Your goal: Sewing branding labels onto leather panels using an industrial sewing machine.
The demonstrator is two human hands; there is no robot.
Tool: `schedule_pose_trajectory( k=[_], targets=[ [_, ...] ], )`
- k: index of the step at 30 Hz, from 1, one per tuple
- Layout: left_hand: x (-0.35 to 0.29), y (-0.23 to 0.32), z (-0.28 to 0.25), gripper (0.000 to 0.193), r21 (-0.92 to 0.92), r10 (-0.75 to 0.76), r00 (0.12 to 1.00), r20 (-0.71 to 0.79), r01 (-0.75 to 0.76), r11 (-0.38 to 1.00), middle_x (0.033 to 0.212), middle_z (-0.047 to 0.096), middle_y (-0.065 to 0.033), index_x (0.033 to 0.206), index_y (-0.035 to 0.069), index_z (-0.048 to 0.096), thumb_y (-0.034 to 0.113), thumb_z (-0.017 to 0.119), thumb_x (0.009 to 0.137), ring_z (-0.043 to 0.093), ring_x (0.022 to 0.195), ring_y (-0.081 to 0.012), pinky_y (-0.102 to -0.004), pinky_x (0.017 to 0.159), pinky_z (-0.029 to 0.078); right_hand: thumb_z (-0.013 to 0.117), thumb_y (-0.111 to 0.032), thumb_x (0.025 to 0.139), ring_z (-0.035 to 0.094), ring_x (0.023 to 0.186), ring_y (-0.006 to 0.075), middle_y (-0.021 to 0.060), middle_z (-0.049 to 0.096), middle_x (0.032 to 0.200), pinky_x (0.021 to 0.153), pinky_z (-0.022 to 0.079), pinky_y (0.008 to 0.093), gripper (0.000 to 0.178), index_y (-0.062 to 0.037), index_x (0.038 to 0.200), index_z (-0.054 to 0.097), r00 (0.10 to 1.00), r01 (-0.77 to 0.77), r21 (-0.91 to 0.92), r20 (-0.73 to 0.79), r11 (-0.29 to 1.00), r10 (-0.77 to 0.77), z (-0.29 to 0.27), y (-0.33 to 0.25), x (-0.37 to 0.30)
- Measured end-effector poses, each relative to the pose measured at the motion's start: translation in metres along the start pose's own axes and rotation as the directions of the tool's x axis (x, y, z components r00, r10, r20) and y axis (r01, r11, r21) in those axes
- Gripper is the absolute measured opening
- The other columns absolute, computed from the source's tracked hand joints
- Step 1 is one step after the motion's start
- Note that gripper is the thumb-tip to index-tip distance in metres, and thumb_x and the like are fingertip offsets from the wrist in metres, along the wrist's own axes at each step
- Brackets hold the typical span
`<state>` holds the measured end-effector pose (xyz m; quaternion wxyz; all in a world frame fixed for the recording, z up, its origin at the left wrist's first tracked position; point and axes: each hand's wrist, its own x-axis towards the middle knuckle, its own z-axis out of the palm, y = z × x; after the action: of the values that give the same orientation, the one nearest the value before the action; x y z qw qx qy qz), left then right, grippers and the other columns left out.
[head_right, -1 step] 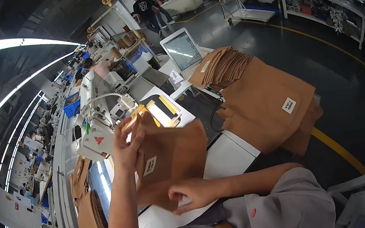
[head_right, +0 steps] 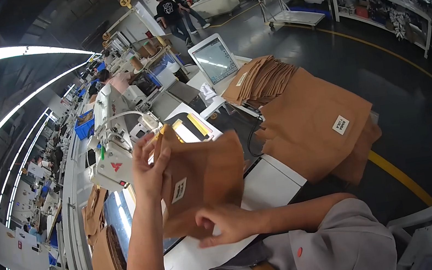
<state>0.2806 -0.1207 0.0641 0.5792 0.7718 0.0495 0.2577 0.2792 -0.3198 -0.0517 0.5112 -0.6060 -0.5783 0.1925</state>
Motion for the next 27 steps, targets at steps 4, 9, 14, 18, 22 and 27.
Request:
schedule_pose_trajectory(
  k=[4, 9, 14, 18, 22, 27],
  targets=[
    [0.013, 0.033, 0.053, 0.059, 0.008, 0.336, 0.937, -0.095, -0.336, 0.942, 0.150, 0.052, -0.0156, 0.148, 0.008, 0.044, -0.002, 0.069, 0.095, 0.059, 0.126, -0.0162, -0.0278, 0.101, 0.050, 0.082, -0.052, 0.085, 0.062, 0.107, 0.0336, 0.0193, 0.058, 0.117, 0.092, 0.050, 0.0425, 0.074, 0.0006, 0.125, 0.048, 0.843, 0.098, -0.072, -0.525, 0.993, -0.121, -0.029, -0.004, 0.020],
    [0.020, 0.065, 0.079, 0.027, -0.015, 0.308, 0.941, -0.143, -0.313, 0.950, 0.132, 0.069, -0.0145, 0.127, 0.001, 0.065, 0.001, 0.063, 0.101, 0.063, 0.120, -0.0138, -0.0252, 0.098, 0.051, 0.081, -0.031, 0.085, 0.060, 0.114, 0.0388, 0.0229, 0.058, 0.117, 0.096, 0.049, 0.0456, 0.068, 0.0067, 0.129, 0.046, 0.650, 0.055, -0.392, -0.684, 0.918, -0.331, -0.062, -0.030, 0.020],
    [0.023, 0.055, 0.061, 0.020, 0.098, 0.380, 0.918, -0.116, -0.370, 0.924, 0.109, 0.077, -0.0090, 0.119, 0.000, 0.069, 0.006, 0.067, 0.101, 0.072, 0.101, -0.0119, -0.0259, 0.088, 0.055, 0.069, -0.007, 0.091, 0.071, 0.084, 0.0320, 0.0180, 0.071, 0.089, 0.072, 0.055, 0.0379, 0.027, 0.0012, 0.117, 0.068, 0.770, -0.169, -0.220, -0.638, 0.961, -0.011, -0.118, -0.004, -0.011],
    [0.011, 0.047, 0.025, 0.016, 0.505, 0.288, 0.957, 0.013, -0.255, 0.824, 0.088, 0.077, -0.0111, 0.104, -0.003, 0.073, 0.011, 0.074, 0.095, 0.074, 0.087, -0.0140, -0.0273, 0.075, 0.056, 0.068, -0.006, 0.092, 0.072, 0.081, 0.0297, 0.0162, 0.074, 0.090, 0.073, 0.055, 0.0363, 0.019, -0.0023, 0.110, 0.073, 0.836, -0.219, -0.363, -0.548, 0.906, -0.018, -0.167, -0.019, -0.048],
    [-0.018, 0.052, 0.022, 0.038, 0.737, 0.023, 0.971, 0.236, -0.194, 0.648, 0.075, 0.073, -0.0132, 0.091, -0.005, 0.073, 0.028, 0.090, 0.080, 0.072, 0.071, -0.0177, -0.0295, 0.067, 0.056, 0.067, -0.007, 0.094, 0.072, 0.080, 0.0283, 0.0156, 0.074, 0.087, 0.073, 0.054, 0.0367, 0.015, -0.0027, 0.104, 0.076, 0.899, -0.250, -0.410, -0.435, 0.877, 0.053, -0.199, -0.038, -0.058],
    [-0.014, 0.028, 0.025, 0.031, 0.719, 0.093, 0.930, 0.355, -0.335, 0.608, 0.065, 0.066, -0.0159, 0.087, -0.003, 0.074, 0.025, 0.087, 0.080, 0.067, 0.059, -0.0293, -0.0382, 0.059, 0.053, 0.067, 0.003, 0.083, 0.073, 0.085, 0.0270, 0.0131, 0.076, 0.092, 0.076, 0.053, 0.0349, 0.021, -0.0037, 0.100, 0.076, 0.912, -0.244, -0.482, -0.409, 0.841, 0.030, -0.237, 0.001, -0.043]
  ],
)
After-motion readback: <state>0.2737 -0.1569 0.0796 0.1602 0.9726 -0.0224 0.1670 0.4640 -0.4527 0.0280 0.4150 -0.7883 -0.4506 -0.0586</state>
